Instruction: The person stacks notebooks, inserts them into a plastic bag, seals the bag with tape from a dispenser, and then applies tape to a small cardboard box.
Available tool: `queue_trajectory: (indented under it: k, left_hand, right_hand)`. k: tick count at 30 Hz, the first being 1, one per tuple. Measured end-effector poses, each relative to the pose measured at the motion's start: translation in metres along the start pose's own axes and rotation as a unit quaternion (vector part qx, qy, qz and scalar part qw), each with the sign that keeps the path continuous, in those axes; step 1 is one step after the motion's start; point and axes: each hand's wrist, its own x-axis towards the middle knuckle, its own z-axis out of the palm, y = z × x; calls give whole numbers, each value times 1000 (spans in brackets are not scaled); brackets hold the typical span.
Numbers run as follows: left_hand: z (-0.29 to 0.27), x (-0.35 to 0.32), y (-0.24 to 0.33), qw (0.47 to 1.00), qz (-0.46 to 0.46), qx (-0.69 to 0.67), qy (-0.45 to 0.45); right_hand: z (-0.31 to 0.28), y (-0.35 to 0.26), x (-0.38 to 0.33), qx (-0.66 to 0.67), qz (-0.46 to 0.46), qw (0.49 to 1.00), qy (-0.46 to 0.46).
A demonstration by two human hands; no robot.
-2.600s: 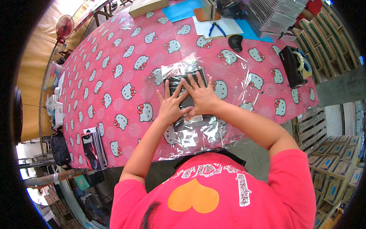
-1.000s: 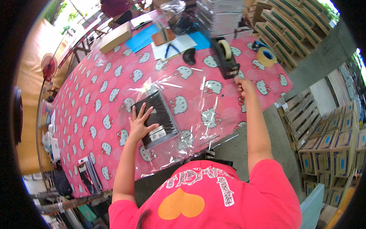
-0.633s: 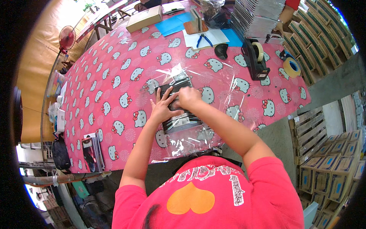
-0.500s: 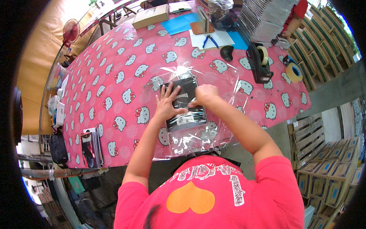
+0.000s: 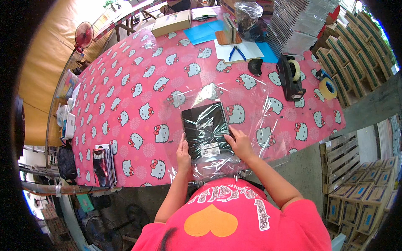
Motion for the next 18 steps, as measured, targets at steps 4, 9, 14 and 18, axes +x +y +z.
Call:
queue_trajectory:
  k: [4,9,14,18]
  left_hand:
    - [-14,35,12,997,-8,72,27]
    - [17,132,37,973,35,226,-43]
    - [-1,154,31,989,14,78,-126]
    - [12,138,53,971,-52,171,-162]
  right_hand:
    - [-12,12,49,185,52,981,-17]
    - [15,-8,148,151,-22,988,-32]
    - [11,-6,157,206,67,975,-57]
    - [11,-10,143,182,74,973,-120]
